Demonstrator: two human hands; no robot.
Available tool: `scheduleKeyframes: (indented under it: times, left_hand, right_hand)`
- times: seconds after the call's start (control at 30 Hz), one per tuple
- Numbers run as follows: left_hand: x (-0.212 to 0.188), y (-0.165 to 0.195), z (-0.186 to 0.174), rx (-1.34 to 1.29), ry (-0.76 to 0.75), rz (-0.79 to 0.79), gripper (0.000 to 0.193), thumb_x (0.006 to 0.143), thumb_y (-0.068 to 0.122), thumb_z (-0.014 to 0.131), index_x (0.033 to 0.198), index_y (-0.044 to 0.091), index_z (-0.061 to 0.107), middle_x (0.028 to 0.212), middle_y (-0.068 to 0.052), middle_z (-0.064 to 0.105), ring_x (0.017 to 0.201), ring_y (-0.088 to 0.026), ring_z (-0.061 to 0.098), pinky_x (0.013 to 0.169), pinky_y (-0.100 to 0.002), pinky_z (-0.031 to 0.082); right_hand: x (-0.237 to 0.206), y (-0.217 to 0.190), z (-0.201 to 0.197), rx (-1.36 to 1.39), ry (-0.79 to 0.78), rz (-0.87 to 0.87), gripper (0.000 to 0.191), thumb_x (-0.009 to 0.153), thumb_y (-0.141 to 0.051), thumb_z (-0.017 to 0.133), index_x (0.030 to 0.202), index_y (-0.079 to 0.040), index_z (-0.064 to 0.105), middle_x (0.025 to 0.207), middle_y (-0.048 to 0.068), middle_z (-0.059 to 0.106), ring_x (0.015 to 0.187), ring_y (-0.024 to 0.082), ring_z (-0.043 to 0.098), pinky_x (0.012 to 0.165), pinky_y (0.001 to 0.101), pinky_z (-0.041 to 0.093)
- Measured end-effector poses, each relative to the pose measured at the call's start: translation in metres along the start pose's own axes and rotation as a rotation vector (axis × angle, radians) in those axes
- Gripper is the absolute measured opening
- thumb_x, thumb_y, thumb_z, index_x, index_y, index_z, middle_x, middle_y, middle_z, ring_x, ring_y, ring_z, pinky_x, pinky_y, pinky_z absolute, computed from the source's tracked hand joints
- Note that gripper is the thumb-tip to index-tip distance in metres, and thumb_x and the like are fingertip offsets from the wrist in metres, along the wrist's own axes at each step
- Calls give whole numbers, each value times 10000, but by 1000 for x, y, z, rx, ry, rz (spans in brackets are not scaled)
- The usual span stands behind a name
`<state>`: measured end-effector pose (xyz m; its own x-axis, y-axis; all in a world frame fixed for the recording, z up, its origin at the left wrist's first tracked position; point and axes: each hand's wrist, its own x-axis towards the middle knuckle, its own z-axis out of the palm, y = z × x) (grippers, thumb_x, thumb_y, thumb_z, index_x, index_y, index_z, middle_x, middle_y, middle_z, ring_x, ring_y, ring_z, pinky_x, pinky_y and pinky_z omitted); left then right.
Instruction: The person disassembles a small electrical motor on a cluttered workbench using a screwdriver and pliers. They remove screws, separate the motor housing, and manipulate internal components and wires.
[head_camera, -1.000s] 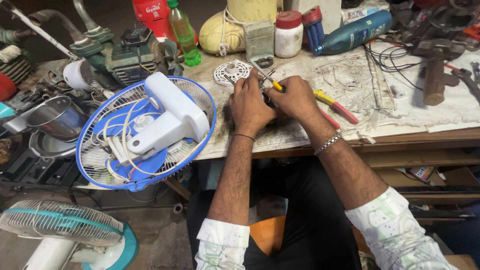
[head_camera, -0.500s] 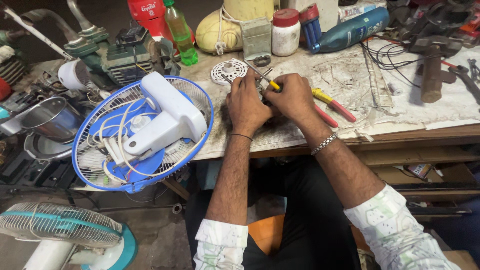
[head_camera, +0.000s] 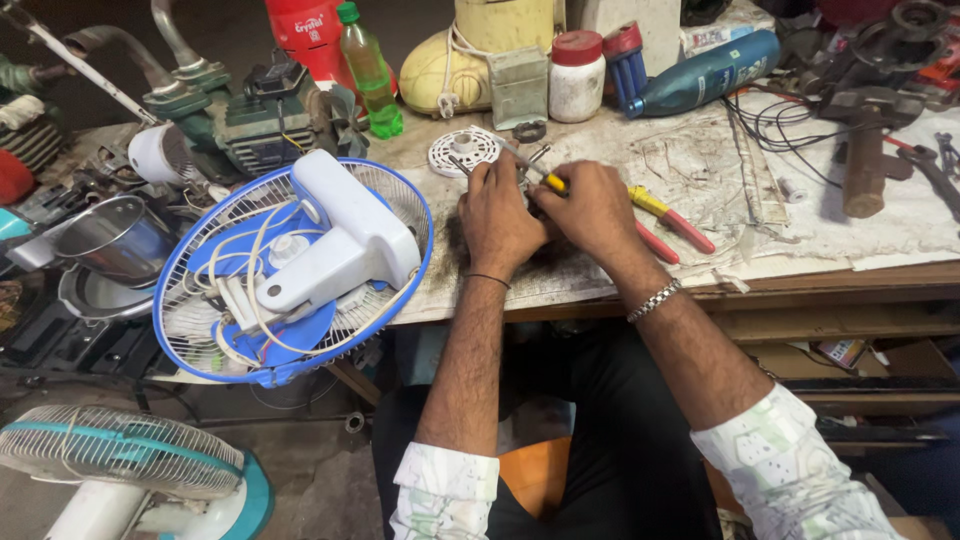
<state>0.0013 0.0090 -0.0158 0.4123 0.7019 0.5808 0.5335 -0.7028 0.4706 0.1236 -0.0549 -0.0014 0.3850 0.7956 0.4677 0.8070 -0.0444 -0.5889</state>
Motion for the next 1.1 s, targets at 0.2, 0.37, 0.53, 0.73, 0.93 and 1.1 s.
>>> scheduleKeyframes:
  times: [0.2,0.37,0.53,0.73,0.93,1.1]
  left_hand:
    - [0,-2,3,4,40,9,848,665,221,816,1428,123,459,1288,-53,649,1293,-289,498,957,-567,441]
    - [0,-4,6,30,61,21,820,679,241,826,1400,102,461,1288,-81,642,1300,-307,489,969,-571,439]
    - [-1,-4,7,29,64,29,819,717,227,819,1441,102,455,1305,-70,650,1321,-310,484,989,-570,434]
    - [2,-3,5,41,38,18,867,658,243,823,1425,93,450,1304,-65,657,1331,-311,477,999,-569,429]
    - [-2,-1,3,6,64,10,882,670,290,854,1443,122,464,1278,-109,626,1294,-322,488,994,-573,423]
    - [-2,-1,0,3,25,0,856,705,254,821,1474,155,458,1295,-33,647,1328,-288,506,1030,-545,437]
  right_hand:
    - [-2,2,7,-33,128,-98,235,782,-244,794,880,-30,791,815,207,736,804,388,721,767,483,563]
    - [1,8,6,-35,38,-47,256,872,-280,781,881,-24,784,810,216,732,803,389,718,784,493,550]
    - [0,8,11,-38,82,-46,234,847,-278,776,883,-47,800,804,205,734,799,393,715,781,495,552]
    - [-1,8,7,33,127,-141,256,768,-242,781,896,-20,778,795,200,731,778,373,729,748,480,570]
    - [0,4,4,-36,4,11,245,857,-290,790,878,-46,799,792,196,738,777,371,726,764,489,561]
    - [-2,1,6,34,180,-172,287,740,-258,766,912,-29,778,822,192,743,786,369,735,736,473,574]
